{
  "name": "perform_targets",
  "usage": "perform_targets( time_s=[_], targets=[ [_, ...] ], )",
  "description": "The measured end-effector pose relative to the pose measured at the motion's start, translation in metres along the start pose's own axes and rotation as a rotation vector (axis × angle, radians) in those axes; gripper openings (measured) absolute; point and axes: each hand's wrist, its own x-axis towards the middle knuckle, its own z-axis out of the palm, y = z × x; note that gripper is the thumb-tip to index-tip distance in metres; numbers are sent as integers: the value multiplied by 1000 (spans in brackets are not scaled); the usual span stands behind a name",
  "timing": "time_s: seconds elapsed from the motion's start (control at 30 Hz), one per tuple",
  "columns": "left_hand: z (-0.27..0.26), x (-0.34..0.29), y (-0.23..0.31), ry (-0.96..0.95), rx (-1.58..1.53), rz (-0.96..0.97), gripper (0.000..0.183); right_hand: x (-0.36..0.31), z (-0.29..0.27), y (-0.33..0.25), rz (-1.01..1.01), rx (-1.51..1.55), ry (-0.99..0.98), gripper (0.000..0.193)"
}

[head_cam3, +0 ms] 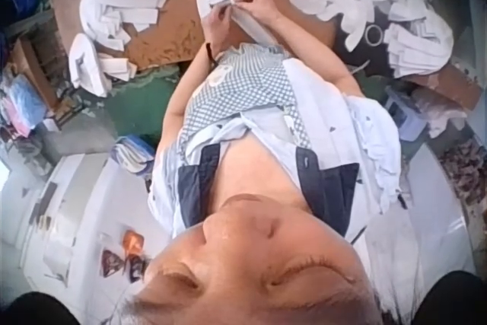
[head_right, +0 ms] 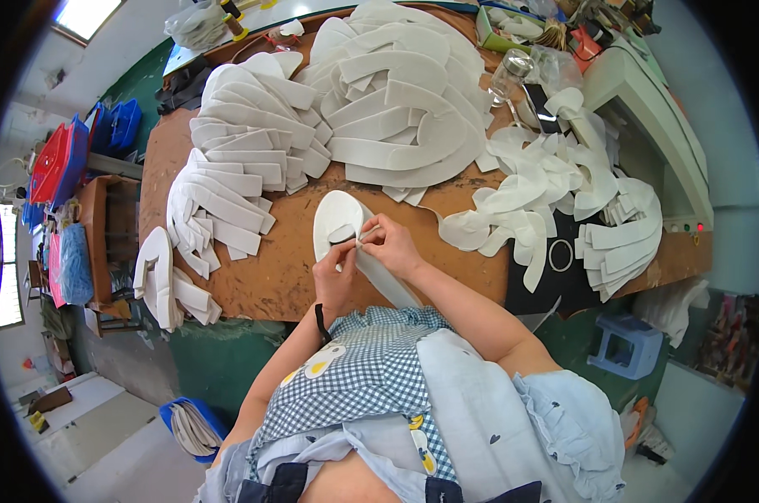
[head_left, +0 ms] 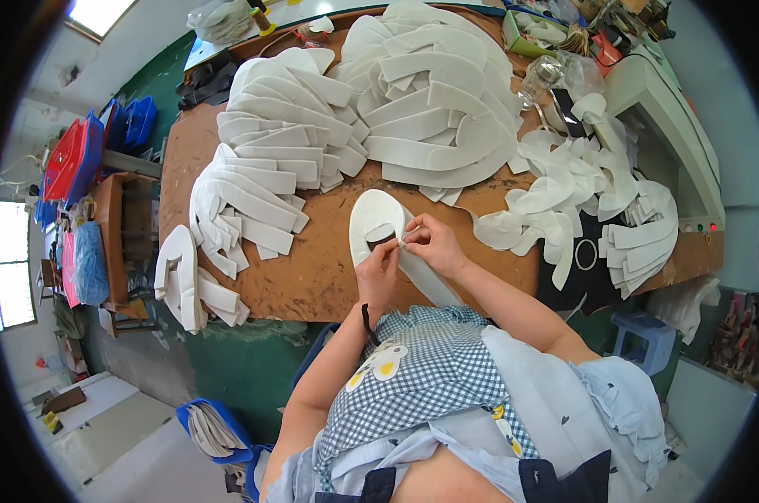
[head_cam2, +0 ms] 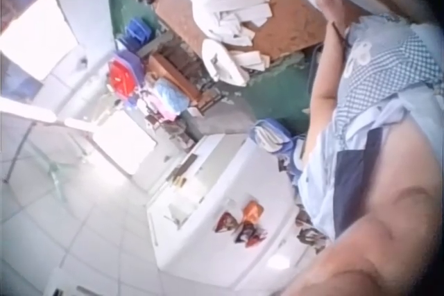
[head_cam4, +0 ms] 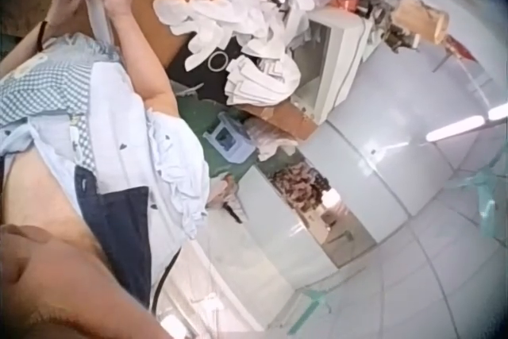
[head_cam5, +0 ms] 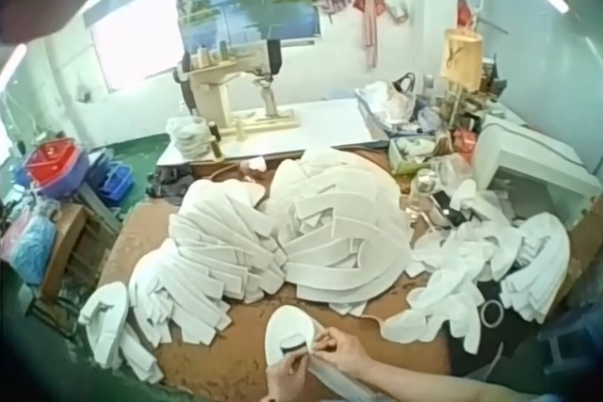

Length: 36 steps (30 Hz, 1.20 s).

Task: Sort and organize white foam shoe components on a worktable in a manufacturing environment.

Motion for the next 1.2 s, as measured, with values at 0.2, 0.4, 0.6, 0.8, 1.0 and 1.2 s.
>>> perform_targets(
  time_s=[0.2,0.4,0.6,0.8,1.0,1.2],
  targets=[
    [-1,8,-3,-34,376,347,13,1,-5,-1,21,-106,-12,29],
    [6,11,-6,15,330,345,10,1,-8,-9,82,-112,-28,30],
    [11,13,-2,10,193,81,13,0,-12,-5,94,-93,-3,30],
    [14,17,-26,54,42,-163,14,2,-12,3,97,-38,-23,30],
    [-31,33,-50,240,-652,-668,16,5,-28,35,81,-278,16,29],
    [-147,46,-89,635,-1006,-690,13,1,-34,69,183,-413,107,23]
  ],
)
